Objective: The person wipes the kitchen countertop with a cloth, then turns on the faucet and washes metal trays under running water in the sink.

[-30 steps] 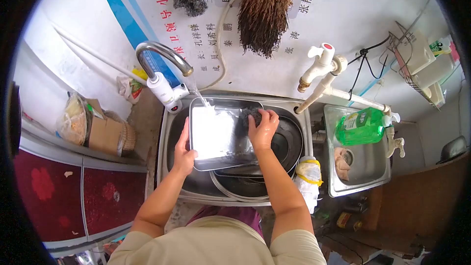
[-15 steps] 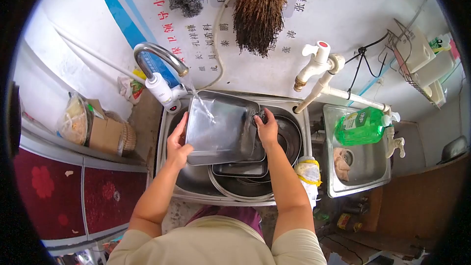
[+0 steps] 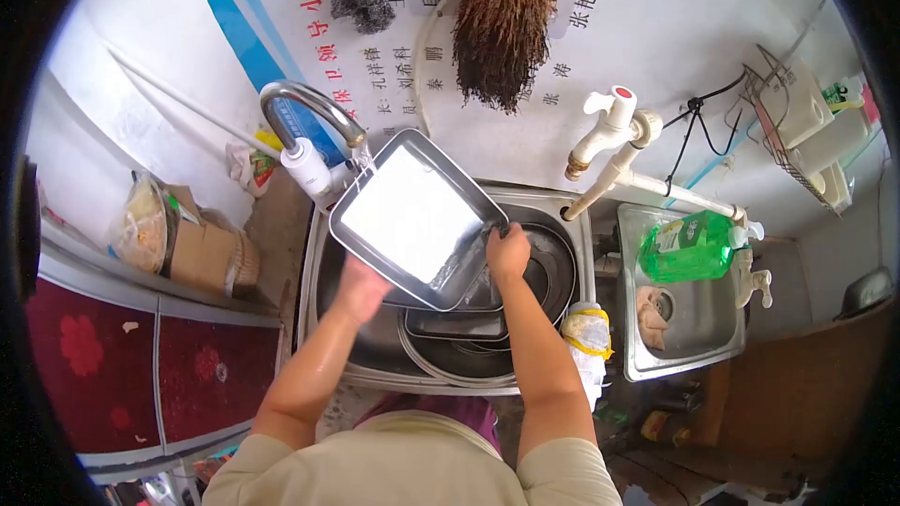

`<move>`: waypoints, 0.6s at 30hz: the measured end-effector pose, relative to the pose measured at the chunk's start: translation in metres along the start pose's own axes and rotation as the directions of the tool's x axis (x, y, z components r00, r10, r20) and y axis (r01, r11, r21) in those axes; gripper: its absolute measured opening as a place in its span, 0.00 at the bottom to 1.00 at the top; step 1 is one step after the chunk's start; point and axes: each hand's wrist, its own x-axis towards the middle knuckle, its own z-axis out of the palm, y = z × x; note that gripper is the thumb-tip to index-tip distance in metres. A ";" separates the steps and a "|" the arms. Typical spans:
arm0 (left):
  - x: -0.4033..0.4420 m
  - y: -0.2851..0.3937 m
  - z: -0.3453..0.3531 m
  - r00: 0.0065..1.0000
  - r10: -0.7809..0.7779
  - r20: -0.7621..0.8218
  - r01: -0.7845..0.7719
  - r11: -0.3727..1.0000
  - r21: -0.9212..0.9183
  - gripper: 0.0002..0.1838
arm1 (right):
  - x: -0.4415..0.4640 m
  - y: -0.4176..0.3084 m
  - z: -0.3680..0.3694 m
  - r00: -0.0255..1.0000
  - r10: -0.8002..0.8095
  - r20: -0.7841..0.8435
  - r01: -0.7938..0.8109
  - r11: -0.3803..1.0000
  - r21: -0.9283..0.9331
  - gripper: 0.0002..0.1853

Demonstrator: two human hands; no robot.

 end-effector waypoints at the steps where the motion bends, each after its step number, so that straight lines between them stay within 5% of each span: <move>1: -0.003 -0.030 -0.009 0.987 -0.076 -0.139 0.091 0.990 0.106 0.29 | -0.007 -0.006 0.000 1.000 0.001 -0.006 -0.002 1.000 -0.022 0.14; 3: -0.014 -0.072 -0.001 0.946 0.006 -0.325 0.000 1.000 0.020 0.24 | -0.020 -0.003 0.011 0.998 0.064 0.007 -0.065 0.989 0.136 0.14; 7: -0.018 -0.071 -0.016 0.987 -0.040 -0.158 0.094 0.934 0.344 0.25 | -0.019 0.026 0.028 0.964 0.131 0.231 -0.213 0.899 0.383 0.12; 10: -0.015 -0.065 -0.015 0.989 -0.084 -0.125 0.131 0.890 0.437 0.28 | -0.010 0.025 0.013 0.984 -0.158 0.079 0.149 0.982 0.112 0.09; 13: -0.013 -0.049 -0.002 0.996 -0.051 -0.069 0.081 0.830 0.551 0.28 | -0.002 0.008 0.004 0.954 -0.286 0.093 0.298 0.937 -0.183 0.10; 18: -0.006 -0.030 0.007 0.997 -0.075 -0.034 0.082 0.877 0.473 0.28 | 0.006 0.004 0.009 0.968 -0.228 0.100 0.245 0.943 -0.224 0.13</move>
